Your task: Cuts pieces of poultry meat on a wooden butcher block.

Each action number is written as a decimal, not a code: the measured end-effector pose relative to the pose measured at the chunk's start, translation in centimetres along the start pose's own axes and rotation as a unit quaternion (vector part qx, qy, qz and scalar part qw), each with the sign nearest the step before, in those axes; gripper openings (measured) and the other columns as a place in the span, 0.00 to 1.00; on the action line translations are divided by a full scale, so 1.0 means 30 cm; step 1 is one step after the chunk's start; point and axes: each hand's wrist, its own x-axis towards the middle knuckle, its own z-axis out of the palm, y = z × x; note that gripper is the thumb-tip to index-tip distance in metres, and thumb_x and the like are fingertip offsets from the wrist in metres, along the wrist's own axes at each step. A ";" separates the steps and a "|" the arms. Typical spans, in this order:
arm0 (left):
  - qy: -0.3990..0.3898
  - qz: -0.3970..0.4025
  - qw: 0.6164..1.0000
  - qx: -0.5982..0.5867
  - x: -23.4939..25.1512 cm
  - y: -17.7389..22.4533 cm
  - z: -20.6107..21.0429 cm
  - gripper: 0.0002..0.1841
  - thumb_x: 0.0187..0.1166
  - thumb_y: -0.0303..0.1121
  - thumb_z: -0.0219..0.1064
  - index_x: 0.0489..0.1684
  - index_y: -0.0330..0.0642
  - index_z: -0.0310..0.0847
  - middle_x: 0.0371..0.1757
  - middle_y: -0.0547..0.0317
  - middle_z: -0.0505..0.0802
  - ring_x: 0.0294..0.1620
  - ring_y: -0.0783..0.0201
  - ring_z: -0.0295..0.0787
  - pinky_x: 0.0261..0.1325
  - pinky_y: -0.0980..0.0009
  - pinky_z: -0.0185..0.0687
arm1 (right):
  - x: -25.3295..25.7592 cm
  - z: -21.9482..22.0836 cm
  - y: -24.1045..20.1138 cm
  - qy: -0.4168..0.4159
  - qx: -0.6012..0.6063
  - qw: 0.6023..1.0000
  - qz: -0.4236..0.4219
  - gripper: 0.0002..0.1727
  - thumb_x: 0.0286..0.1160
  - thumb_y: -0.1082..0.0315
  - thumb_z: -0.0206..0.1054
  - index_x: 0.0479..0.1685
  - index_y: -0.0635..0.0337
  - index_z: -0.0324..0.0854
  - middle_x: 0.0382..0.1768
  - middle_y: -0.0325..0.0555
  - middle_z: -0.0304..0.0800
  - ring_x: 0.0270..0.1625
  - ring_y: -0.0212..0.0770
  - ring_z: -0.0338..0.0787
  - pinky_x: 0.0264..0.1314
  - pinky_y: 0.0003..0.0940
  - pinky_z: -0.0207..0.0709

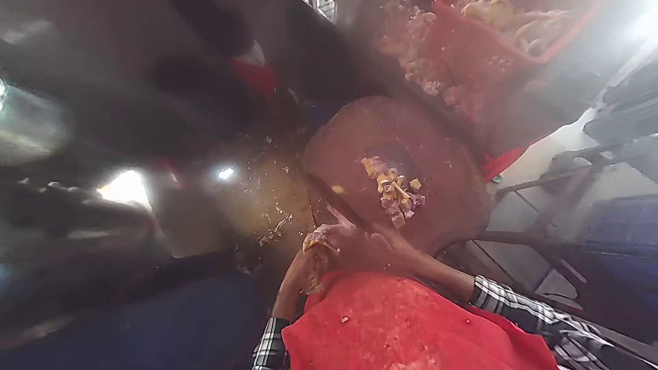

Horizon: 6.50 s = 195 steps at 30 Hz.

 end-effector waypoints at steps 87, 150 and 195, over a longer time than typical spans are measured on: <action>0.224 0.223 0.947 -0.054 -0.025 0.088 0.088 0.18 0.84 0.28 0.63 0.68 0.32 0.70 0.47 0.43 0.89 0.41 0.54 0.91 0.46 0.54 0.93 | -0.001 -0.055 0.250 -0.009 -0.094 0.969 0.228 0.41 0.88 0.30 0.36 0.52 0.60 0.79 0.35 0.56 0.83 0.40 0.55 0.86 0.47 0.61 0.80; 0.122 0.118 0.961 0.221 0.185 0.091 0.213 0.20 0.80 0.35 0.68 0.67 0.38 0.76 0.47 0.46 0.92 0.39 0.56 0.92 0.41 0.55 0.91 | 0.060 -0.039 -0.177 0.102 0.048 0.985 -0.131 0.51 0.80 0.22 0.35 0.65 0.62 0.80 0.40 0.43 0.88 0.42 0.32 0.87 0.49 0.35 0.86; 0.236 0.153 0.914 0.293 0.101 0.137 0.172 0.14 0.82 0.40 0.67 0.52 0.38 0.83 0.30 0.54 0.92 0.27 0.60 0.90 0.35 0.57 0.90 | 0.066 0.080 0.212 -0.080 -0.089 0.986 0.116 0.41 0.87 0.30 0.37 0.57 0.56 0.82 0.43 0.55 0.89 0.48 0.54 0.90 0.54 0.63 0.81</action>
